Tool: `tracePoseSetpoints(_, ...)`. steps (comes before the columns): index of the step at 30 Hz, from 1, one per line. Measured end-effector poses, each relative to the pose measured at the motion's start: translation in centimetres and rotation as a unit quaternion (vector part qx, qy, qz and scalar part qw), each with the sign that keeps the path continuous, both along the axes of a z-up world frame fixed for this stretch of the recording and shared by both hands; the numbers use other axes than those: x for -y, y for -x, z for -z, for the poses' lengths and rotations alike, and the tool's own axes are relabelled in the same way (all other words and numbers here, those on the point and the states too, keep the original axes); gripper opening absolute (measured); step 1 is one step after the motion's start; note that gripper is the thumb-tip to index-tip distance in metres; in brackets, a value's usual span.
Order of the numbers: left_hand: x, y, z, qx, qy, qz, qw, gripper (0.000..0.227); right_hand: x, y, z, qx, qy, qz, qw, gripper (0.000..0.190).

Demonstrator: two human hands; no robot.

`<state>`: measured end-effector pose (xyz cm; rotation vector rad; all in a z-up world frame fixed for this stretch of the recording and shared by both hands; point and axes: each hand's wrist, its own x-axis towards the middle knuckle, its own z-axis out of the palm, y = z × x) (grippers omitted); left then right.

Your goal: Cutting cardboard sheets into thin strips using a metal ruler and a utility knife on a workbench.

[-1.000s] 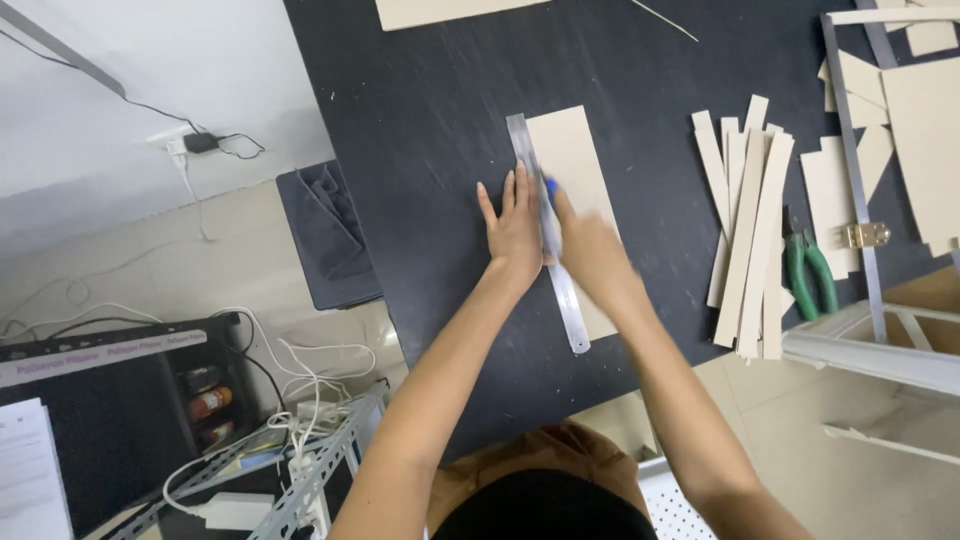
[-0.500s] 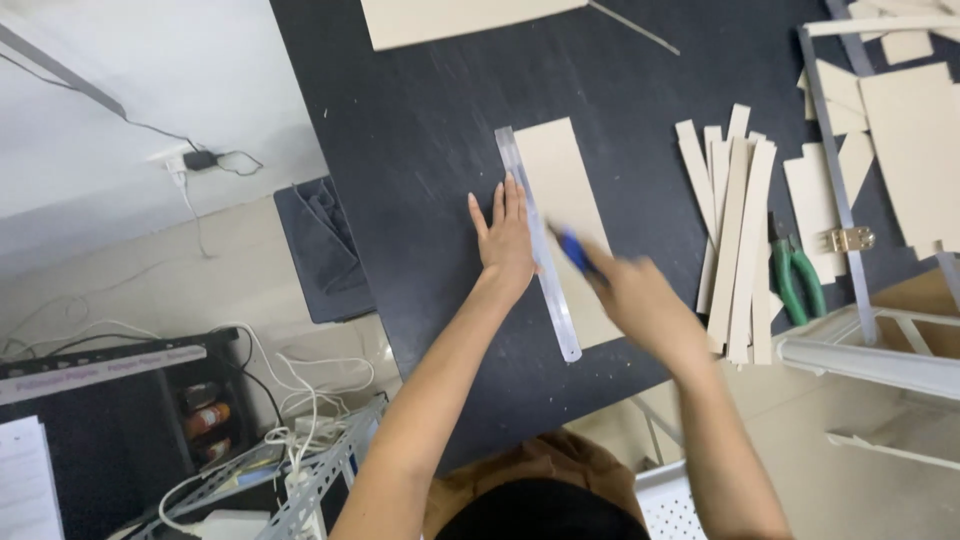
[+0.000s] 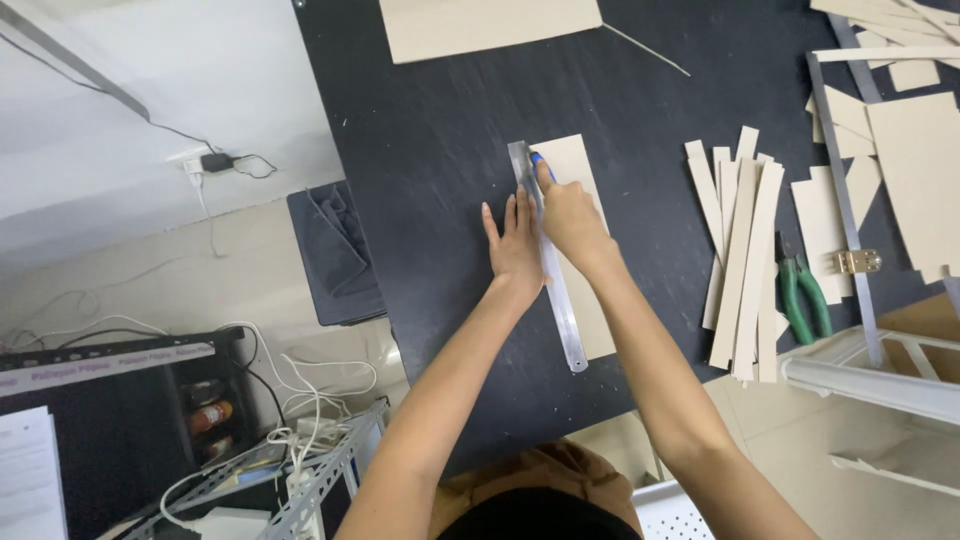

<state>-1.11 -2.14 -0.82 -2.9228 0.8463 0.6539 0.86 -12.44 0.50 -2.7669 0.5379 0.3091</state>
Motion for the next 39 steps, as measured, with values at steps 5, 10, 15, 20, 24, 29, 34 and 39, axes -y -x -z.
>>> tracePoseSetpoints(5, -0.4, 0.5, -0.7, -0.024, 0.012, -0.006, 1.000, 0.130, -2.7, 10.6, -7.2, -0.060, -0.034, -0.021, 0.997, 0.058)
tracePoseSetpoints(10, -0.9, 0.1, -1.1, -0.050, 0.031, -0.005, 0.998, 0.128, -3.5, 23.7, -11.2, -0.172, -0.043, -0.005, 0.984, 0.058)
tracePoseSetpoints(15, -2.0, -0.8, -4.0, -0.190, 0.057, -0.020, 0.980, 0.130, -1.1, 26.5, -18.4, -0.415, -0.167, 0.107, 0.888, 0.055)
tracePoseSetpoints(20, -2.2, 2.4, -1.7, -0.114, 0.245, -0.127, 0.954, 0.117, 2.2, 23.7, -7.2, 0.013, -0.174, 0.178, 0.968, 0.050)
tracePoseSetpoints(24, -5.2, 4.2, -1.4, -0.066, 0.247, -0.222, 0.941, 0.124, -2.0, 17.7, 0.3, 0.162, -0.178, 0.184, 0.953, 0.039)
tracePoseSetpoints(29, -12.5, 6.2, -1.0, 0.024, 0.242, -0.326, 0.914, 0.116, -6.0, 16.0, 2.1, 0.149, -0.108, 0.127, 0.975, 0.045)
tracePoseSetpoints(34, -19.9, 7.3, 4.4, 0.078, 0.323, -0.431, 0.839, 0.099, -7.0, 15.8, 2.1, 0.124, -0.108, 0.143, 0.976, 0.031)
tracePoseSetpoints(39, -24.5, 7.3, 9.9, 0.092, 0.367, -0.521, 0.765, 0.039, -8.0, 16.1, -0.7, 0.133, -0.138, 0.124, 0.974, 0.039)
